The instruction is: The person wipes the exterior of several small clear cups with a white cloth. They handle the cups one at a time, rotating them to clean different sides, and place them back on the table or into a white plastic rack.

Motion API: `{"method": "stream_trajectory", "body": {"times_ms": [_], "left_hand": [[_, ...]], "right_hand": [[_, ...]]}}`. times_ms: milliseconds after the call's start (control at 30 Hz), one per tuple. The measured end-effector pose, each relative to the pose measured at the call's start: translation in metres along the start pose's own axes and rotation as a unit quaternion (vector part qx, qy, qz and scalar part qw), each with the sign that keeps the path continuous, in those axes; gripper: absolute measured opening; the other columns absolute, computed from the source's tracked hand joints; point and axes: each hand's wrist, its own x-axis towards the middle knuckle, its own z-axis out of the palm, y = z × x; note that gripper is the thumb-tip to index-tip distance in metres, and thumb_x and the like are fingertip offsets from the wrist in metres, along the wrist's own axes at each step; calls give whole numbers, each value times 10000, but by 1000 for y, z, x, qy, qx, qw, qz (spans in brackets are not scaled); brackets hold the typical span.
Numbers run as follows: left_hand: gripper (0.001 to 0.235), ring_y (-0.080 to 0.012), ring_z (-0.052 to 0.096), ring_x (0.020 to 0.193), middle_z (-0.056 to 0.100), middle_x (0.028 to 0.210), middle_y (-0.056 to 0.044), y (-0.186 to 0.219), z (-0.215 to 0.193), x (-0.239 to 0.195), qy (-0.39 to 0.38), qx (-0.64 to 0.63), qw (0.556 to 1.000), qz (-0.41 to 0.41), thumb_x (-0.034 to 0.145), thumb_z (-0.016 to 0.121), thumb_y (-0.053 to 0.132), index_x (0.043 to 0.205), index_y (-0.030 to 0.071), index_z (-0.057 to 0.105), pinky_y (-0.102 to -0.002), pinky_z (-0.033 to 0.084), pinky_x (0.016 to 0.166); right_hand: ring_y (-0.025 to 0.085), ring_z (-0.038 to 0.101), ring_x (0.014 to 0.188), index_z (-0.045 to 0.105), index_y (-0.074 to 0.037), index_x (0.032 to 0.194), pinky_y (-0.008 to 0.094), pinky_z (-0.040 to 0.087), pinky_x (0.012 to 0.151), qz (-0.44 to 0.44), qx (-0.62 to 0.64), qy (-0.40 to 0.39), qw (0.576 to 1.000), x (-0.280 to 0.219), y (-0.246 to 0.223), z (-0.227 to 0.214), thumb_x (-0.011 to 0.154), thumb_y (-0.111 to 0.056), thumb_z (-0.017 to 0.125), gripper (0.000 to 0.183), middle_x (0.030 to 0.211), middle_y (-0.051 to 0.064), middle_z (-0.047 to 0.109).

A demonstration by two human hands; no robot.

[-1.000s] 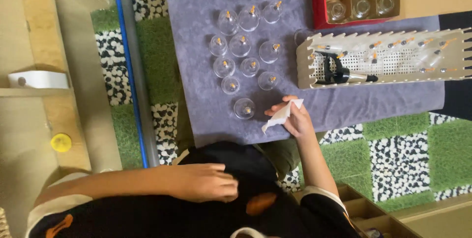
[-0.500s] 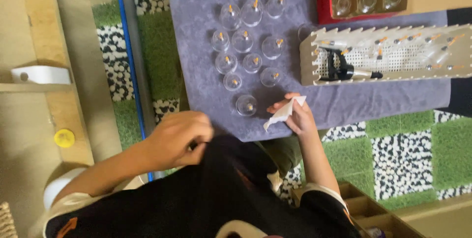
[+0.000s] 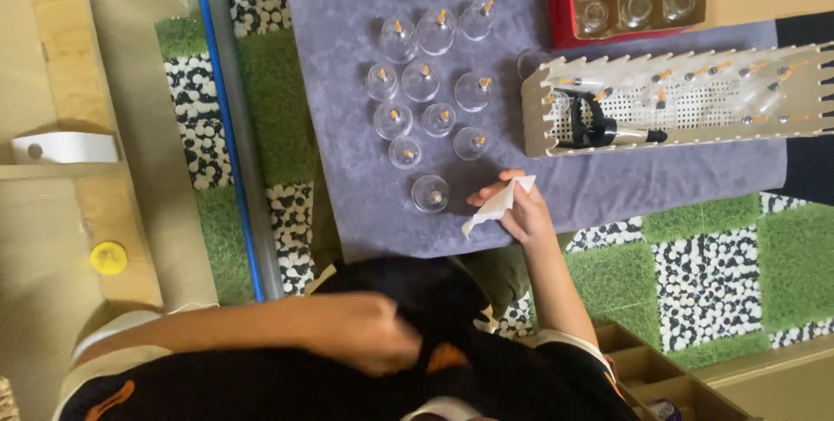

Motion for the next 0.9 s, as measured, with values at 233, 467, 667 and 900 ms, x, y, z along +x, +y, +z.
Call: {"method": "stream_trajectory", "body": {"times_ms": [233, 467, 667, 900], "left_hand": [[147, -235, 462, 651, 513, 771, -54, 6, -40, 1, 198, 98, 975, 5, 879, 538, -26, 979, 82, 545, -375, 394, 633], [103, -236, 617, 605, 620, 761, 72, -12, -45, -24, 288, 133, 945, -86, 875, 612, 201, 928, 243, 690, -349, 486, 591], [131, -283, 625, 663, 589, 781, -43, 2, 23, -15, 42, -81, 991, 96, 981, 537, 107, 1072, 114, 631, -420, 472, 576], [167, -298, 689, 739, 684, 858, -32, -34, -3, -23, 358, 25, 933, 29, 952, 576, 207, 911, 136, 721, -409, 566, 655]], "right_hand": [[534, 655, 1095, 561, -84, 1308, 714, 451, 1037, 2, -1, 17, 1000, 1, 2, -5, 1113, -251, 519, 260, 1156, 274, 706], [485, 713, 1063, 501, -121, 1295, 617, 549, 975, -26, -3, 11, 1000, 4, 12, -5, 1108, -261, 381, 263, 1124, 313, 715], [528, 681, 1101, 470, -179, 1344, 619, 563, 949, -24, 0, 37, 999, 2, 11, -11, 1100, -292, 391, 281, 1234, 309, 681], [489, 629, 1221, 447, -276, 1393, 635, 551, 969, -84, -81, 145, 983, -1, -14, 27, 1064, -392, 423, 350, 1389, 295, 597]]}}
